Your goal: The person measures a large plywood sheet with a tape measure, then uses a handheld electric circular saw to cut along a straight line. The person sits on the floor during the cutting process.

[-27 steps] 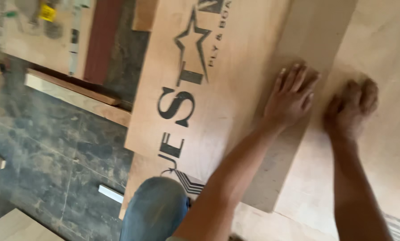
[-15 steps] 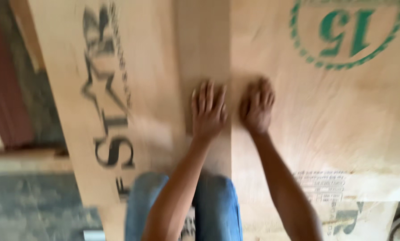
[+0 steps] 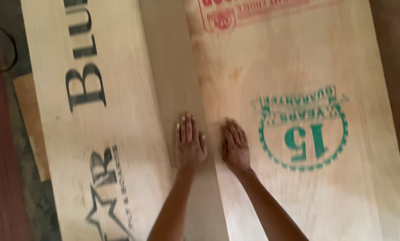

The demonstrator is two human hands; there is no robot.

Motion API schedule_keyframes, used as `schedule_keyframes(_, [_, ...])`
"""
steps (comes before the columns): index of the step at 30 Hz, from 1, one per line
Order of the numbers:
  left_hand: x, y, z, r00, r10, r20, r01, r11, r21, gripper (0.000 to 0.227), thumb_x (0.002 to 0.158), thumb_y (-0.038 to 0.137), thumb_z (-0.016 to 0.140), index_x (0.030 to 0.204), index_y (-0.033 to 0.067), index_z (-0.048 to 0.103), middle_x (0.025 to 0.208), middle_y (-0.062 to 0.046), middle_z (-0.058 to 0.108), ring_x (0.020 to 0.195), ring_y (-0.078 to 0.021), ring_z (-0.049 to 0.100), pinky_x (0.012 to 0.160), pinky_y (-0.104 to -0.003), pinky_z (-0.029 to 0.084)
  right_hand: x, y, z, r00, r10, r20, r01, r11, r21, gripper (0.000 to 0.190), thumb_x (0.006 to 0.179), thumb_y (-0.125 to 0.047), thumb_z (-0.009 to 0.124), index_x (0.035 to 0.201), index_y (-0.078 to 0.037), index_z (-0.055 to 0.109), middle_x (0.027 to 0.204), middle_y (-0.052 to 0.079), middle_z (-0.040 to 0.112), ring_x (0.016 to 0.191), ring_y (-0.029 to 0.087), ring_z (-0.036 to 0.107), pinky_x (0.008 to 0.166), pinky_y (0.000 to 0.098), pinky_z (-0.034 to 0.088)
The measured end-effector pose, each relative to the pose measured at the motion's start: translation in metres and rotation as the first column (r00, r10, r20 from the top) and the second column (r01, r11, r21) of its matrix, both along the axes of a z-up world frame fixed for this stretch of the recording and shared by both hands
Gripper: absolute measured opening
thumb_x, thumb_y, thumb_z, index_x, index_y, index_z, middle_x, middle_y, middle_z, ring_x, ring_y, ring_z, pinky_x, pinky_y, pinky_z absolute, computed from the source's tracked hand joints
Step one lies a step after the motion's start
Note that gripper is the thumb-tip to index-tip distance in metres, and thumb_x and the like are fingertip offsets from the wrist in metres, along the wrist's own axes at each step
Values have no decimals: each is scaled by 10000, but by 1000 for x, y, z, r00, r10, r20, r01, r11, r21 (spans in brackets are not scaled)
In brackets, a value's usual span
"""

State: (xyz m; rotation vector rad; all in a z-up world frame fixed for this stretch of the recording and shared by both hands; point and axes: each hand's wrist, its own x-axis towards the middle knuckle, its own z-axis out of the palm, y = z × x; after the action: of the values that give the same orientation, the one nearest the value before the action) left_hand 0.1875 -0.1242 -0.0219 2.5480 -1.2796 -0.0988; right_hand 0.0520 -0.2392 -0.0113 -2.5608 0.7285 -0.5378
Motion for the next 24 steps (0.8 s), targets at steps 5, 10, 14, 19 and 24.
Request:
schedule_keyframes(5, [75,-61,5,993,65,-101,-62,998,33,660,1052,322,294,1598,-45,248,1702,-194,180,1586,-334,128,1290,-498,77,97,-70,-4,998,58,27,-58,998,-11,427,1012,-130,520,1417,-1,550,1555,190,494,1476,366,437,1237,482,322])
schedule_keyframes(10, [77,-71,10,977,212,19,-213,976,40,672,1012,348,370,1565,-19,265,1647,-295,128,1537,-452,84,1244,-584,47,165,-113,-1,998,56,-19,-56,998,-5,444,1007,-156,533,1435,-40,558,1550,183,508,1457,360,434,1214,488,311])
schedule_keyframes(14, [82,-71,9,938,343,49,-344,939,20,645,1009,366,405,1535,3,324,1599,-278,226,1493,-432,186,1230,-568,133,175,-119,9,996,82,-39,-81,997,15,493,1014,-187,518,1489,-58,535,1567,175,491,1480,354,426,1223,499,287])
schedule_keyframes(19, [154,-40,-4,844,448,-295,-450,890,65,521,1041,373,429,1471,84,477,1532,-141,460,1427,-310,414,1245,-483,313,171,-122,20,989,131,-63,-128,990,51,511,1009,-311,510,1469,-91,537,1596,190,444,1492,381,378,1230,520,230])
schedule_keyframes(24, [198,-10,-13,965,141,-222,-178,972,-157,551,1053,310,409,1508,13,492,1619,-149,417,1520,-363,329,1256,-509,231,176,-122,24,974,202,-104,-200,979,35,603,970,-404,542,1488,-96,524,1618,120,407,1513,355,321,1232,569,181])
